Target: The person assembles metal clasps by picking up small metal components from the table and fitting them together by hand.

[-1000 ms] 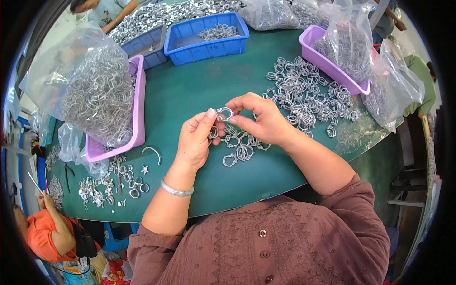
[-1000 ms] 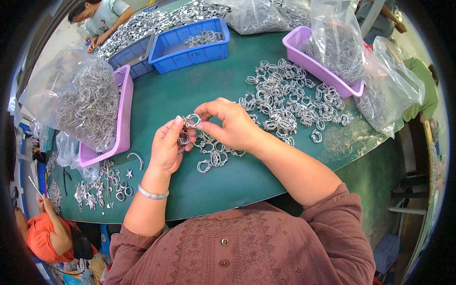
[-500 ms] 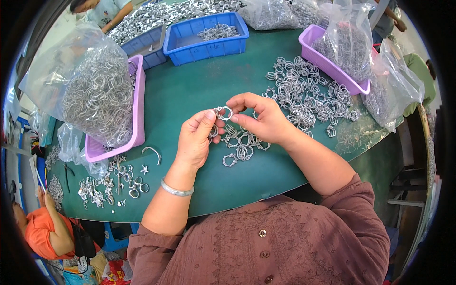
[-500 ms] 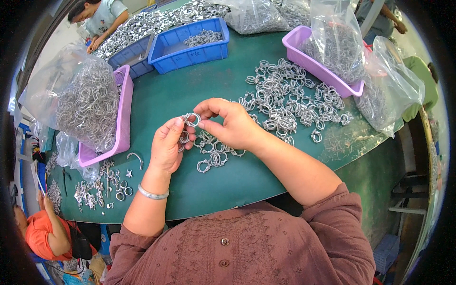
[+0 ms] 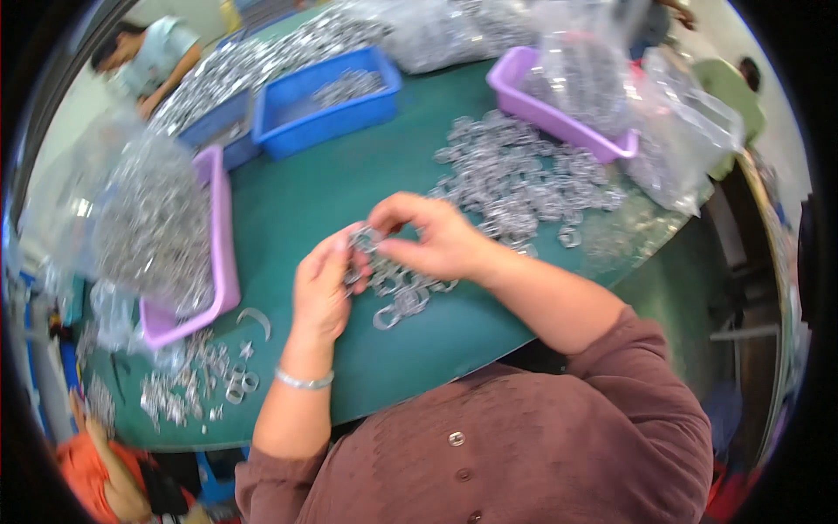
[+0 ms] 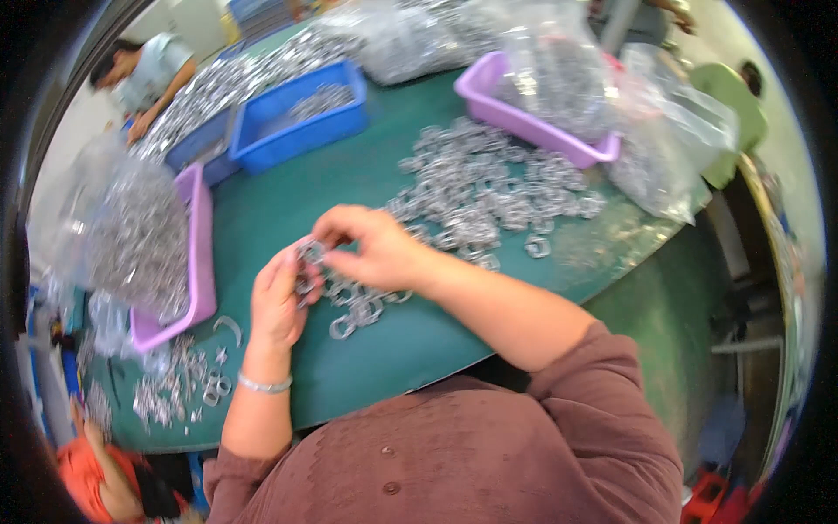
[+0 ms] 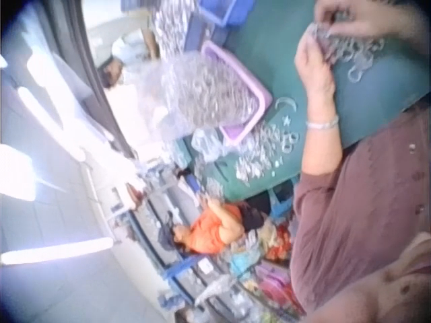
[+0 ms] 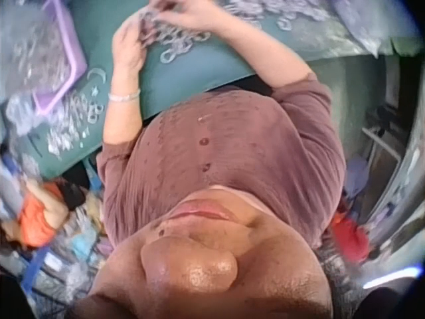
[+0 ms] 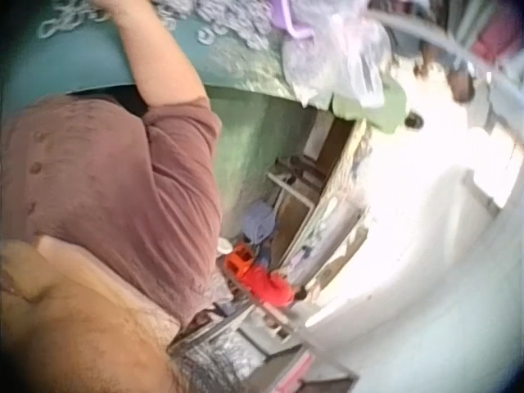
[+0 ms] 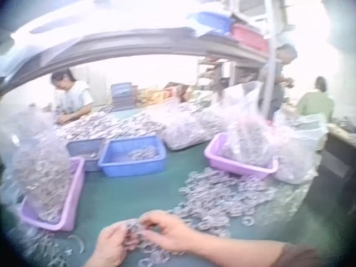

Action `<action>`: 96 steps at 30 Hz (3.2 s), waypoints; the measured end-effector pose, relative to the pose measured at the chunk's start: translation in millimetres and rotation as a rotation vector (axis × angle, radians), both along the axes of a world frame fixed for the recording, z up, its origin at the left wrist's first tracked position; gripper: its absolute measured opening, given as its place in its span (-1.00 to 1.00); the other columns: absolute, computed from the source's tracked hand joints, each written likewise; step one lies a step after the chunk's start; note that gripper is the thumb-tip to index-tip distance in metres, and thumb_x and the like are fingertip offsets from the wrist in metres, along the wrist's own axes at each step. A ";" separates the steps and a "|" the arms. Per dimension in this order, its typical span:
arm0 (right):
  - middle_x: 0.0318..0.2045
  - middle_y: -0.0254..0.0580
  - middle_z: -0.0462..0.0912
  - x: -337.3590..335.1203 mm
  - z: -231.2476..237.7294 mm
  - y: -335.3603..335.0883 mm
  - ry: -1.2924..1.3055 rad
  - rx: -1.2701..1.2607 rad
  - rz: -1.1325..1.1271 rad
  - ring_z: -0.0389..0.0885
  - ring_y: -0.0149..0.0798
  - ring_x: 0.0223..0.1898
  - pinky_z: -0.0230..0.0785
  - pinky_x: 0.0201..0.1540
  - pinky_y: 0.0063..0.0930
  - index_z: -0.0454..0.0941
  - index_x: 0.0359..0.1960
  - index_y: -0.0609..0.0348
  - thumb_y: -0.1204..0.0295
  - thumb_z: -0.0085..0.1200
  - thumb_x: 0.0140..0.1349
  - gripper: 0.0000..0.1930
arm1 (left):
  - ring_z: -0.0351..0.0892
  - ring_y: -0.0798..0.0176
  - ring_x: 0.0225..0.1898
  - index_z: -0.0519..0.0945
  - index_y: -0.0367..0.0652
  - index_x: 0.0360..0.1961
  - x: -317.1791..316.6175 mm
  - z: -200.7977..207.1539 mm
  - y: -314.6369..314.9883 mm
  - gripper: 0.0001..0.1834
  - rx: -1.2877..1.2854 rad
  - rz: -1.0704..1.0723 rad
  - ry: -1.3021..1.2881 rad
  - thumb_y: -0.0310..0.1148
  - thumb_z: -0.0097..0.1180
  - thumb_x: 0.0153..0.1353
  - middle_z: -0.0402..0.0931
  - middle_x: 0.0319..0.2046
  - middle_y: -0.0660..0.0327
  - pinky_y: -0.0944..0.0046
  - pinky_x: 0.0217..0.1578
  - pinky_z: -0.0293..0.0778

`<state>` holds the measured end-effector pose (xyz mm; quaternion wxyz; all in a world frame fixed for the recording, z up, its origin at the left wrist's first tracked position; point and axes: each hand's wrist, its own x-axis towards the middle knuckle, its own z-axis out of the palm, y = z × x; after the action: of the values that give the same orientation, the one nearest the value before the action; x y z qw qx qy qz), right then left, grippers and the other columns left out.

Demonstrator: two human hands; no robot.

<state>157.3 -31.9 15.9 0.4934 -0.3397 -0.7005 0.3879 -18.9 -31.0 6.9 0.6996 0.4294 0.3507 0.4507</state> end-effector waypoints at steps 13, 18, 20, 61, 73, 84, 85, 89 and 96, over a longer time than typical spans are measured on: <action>-0.55 -0.15 0.55 166.9 154.1 -20.8 -0.463 0.860 -1.001 0.53 -0.18 -0.48 0.34 -0.37 -0.40 0.49 -0.47 0.22 0.55 0.06 -0.16 -0.86 | 0.51 0.34 -0.39 0.42 -0.25 -0.12 -16.6 -2.7 14.7 -0.73 -0.098 -0.001 -0.213 -0.47 -0.06 0.13 0.49 -0.38 0.19 0.48 -0.56 0.40; -0.46 -0.21 0.58 290.3 194.6 -55.2 -0.993 0.750 -1.611 0.55 -0.19 -0.36 0.36 -0.29 -0.38 0.51 -0.32 0.07 0.39 0.07 -0.04 -0.80 | 0.50 0.36 -0.40 0.43 -0.22 -0.13 -12.0 0.9 11.4 -0.74 -0.115 0.014 -0.156 -0.52 -0.07 0.12 0.49 -0.38 0.21 0.49 -0.57 0.40; -0.41 -0.22 0.58 303.4 184.9 -60.7 -1.146 0.617 -1.729 0.54 -0.21 -0.34 0.36 -0.28 -0.39 0.51 -0.30 0.06 0.38 0.07 -0.03 -0.79 | 0.49 0.38 -0.42 0.42 -0.22 -0.12 -14.6 1.1 11.2 -0.74 -0.106 0.022 -0.145 -0.52 -0.07 0.12 0.49 -0.38 0.22 0.50 -0.58 0.38; -0.37 -0.13 0.48 -11.5 26.2 4.8 -0.618 0.418 -0.070 0.43 -0.07 -0.25 0.25 -0.21 -0.27 0.46 -0.37 0.18 0.41 0.06 -0.08 -0.79 | 0.34 0.52 -0.56 0.50 -0.18 -0.31 -5.5 4.0 1.7 -0.81 -0.022 -0.027 0.124 -0.29 -0.05 0.20 0.43 -0.54 0.34 0.55 -0.63 0.22; -0.40 -0.16 0.54 2.9 14.9 0.4 -0.325 0.158 -0.011 0.54 -0.31 -0.34 0.37 -0.29 -0.49 0.44 -0.22 0.28 0.55 0.14 -0.05 -0.70 | 0.38 0.50 -0.54 0.48 -0.24 -0.24 -9.8 2.1 2.0 -0.71 -0.044 -0.151 -0.072 -0.22 -0.13 0.24 0.45 -0.52 0.32 0.53 -0.60 0.27; -0.47 -0.19 0.52 -0.9 11.8 -1.5 -0.298 0.223 -0.101 0.51 -0.34 -0.46 0.36 -0.41 -0.52 0.46 -0.26 0.27 0.54 0.16 -0.06 -0.72 | 0.35 0.50 -0.57 0.48 -0.23 -0.30 -8.3 2.7 4.0 -0.70 -0.023 -0.051 -0.013 -0.20 -0.16 0.24 0.42 -0.57 0.32 0.52 -0.62 0.24; -0.48 -0.20 0.52 -1.3 10.9 -1.4 -0.301 0.230 -0.106 0.51 -0.34 -0.47 0.36 -0.41 -0.52 0.46 -0.26 0.27 0.54 0.16 -0.06 -0.72 | 0.34 0.49 -0.57 0.49 -0.22 -0.33 -8.5 2.2 4.3 -0.71 -0.011 -0.045 0.014 -0.20 -0.15 0.24 0.41 -0.58 0.32 0.52 -0.62 0.24; -0.48 -0.20 0.51 -0.8 7.1 -0.5 -0.305 0.232 -0.116 0.51 -0.34 -0.47 0.35 -0.42 -0.52 0.46 -0.27 0.26 0.54 0.17 -0.07 -0.72 | 0.34 0.50 -0.57 0.50 -0.20 -0.38 -7.5 2.1 3.9 -0.73 -0.010 -0.054 0.017 -0.21 -0.12 0.23 0.41 -0.58 0.33 0.53 -0.63 0.23; -0.47 -0.19 0.53 -1.5 7.8 -0.8 -0.295 0.224 -0.109 0.52 -0.34 -0.47 0.36 -0.41 -0.53 0.46 -0.26 0.26 0.54 0.18 -0.08 -0.72 | 0.34 0.52 -0.57 0.51 -0.19 -0.38 -8.6 -0.8 3.8 -0.77 -0.003 -0.055 0.019 -0.26 -0.07 0.21 0.42 -0.58 0.35 0.54 -0.62 0.23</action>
<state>155.8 -32.8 23.7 0.4405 -0.3734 -0.7846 0.2259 -27.6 -27.2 6.1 0.7091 0.4422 0.3460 0.4265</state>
